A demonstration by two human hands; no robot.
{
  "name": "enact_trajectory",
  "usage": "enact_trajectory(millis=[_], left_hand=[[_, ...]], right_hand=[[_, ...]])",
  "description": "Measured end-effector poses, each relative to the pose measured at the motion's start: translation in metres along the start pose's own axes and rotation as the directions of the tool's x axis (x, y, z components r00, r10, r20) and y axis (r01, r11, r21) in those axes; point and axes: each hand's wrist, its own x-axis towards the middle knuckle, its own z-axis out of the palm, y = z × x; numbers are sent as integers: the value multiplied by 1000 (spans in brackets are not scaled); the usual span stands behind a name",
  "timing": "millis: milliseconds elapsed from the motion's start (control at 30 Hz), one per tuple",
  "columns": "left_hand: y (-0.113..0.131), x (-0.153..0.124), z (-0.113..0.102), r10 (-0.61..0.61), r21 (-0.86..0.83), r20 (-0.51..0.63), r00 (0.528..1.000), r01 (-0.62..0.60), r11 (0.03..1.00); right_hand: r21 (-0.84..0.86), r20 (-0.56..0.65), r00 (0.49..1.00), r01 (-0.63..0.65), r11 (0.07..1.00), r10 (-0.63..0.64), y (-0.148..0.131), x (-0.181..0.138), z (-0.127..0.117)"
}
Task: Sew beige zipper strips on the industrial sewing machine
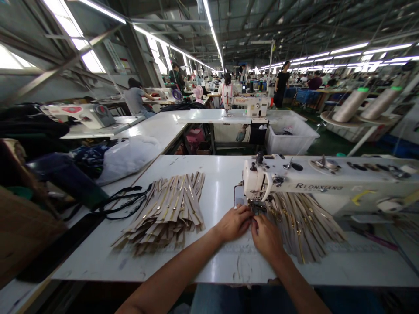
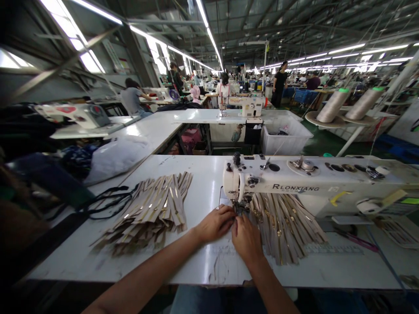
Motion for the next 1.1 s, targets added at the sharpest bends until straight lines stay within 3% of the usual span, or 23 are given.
enact_trajectory(millis=[200, 533, 1100], left_hand=[[-2, 0, 0, 30, 33, -1, 1000, -30, 999], [-2, -3, 1, 35, 51, -28, 999, -34, 998], [-4, -4, 10, -54, 132, -93, 994, 66, 989]], right_hand=[[130, -148, 989, 49, 990, -29, 6, -17, 4], [184, -198, 980, 73, 980, -35, 5, -19, 3], [16, 107, 989, -108, 994, 106, -7, 11, -12]])
